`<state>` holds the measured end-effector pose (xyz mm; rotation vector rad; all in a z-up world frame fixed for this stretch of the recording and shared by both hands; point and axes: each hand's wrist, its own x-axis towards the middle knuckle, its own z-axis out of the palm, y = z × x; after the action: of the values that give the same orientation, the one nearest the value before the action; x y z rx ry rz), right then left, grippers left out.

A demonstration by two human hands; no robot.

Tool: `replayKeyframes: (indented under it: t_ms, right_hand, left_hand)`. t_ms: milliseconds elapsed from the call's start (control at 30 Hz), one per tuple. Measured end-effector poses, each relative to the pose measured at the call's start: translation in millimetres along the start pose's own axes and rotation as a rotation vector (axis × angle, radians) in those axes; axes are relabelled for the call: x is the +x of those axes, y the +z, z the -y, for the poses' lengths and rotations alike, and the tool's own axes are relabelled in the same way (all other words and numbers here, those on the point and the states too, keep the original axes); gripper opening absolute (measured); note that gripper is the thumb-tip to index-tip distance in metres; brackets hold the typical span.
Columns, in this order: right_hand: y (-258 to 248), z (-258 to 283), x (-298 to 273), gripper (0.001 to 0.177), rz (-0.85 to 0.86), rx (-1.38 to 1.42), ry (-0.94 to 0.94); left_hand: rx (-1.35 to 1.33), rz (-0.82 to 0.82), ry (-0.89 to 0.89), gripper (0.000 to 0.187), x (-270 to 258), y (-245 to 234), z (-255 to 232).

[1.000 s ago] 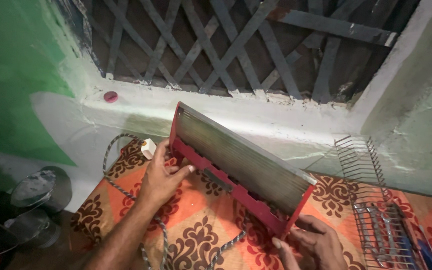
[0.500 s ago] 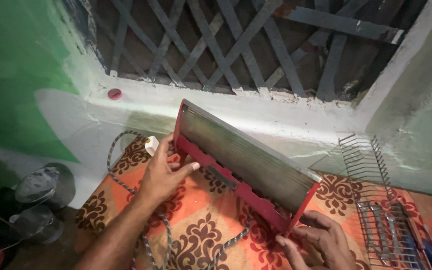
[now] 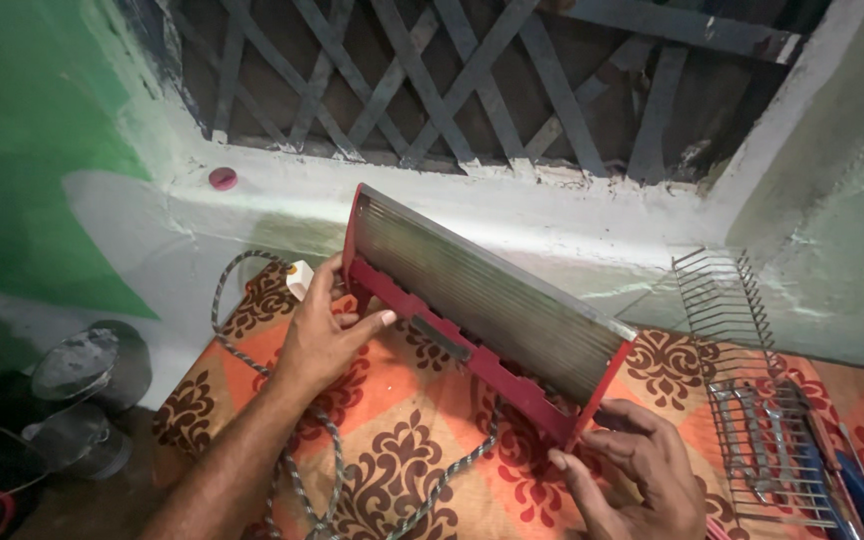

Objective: The person uses a screwdriver to remove screws from the side of a red electric heater placed on a patterned table. The person removes the screws and sets them aside, then repositions the heater.

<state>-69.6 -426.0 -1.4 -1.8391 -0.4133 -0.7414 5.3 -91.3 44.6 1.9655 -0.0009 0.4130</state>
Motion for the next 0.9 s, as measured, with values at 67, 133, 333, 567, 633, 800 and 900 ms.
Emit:
replayKeyframes:
  t_ms: [67,133,333,567,633,800,900]
  right_hand:
    - [-1,1,0,0.028,0.013,-0.031,0.033]
    - [-3,1,0,0.029,0.023,-0.068,0.058]
    - [-3,11,3,0.037,0.008,-0.074,0.068]
    - [-27,13,14,0.056,-0.084,0.059,0.124]
    - [-36,9,19,0.057,-0.104,0.059,0.131]
    - [-41,10,27,0.057,-0.116,0.093,0.085]
    - [-29,20,19,0.054,-0.089,0.01,0.071]
  left_hand:
    - [-0.004,0.015,-0.118,0.086,0,-1,-2]
    - [0.036,0.013,0.002,0.084,0,-2,-3]
    - [-0.065,0.025,0.045,0.088,0,-4,-5]
    - [0.159,-0.115,-0.019,0.097,0,-24,-15]
    - [0.093,-0.136,-0.011,0.097,0,-29,-16]
    - [0.084,-0.127,0.061,0.093,-4,-32,-12]
    - [0.149,-0.082,0.168,0.089,-10,-23,-10]
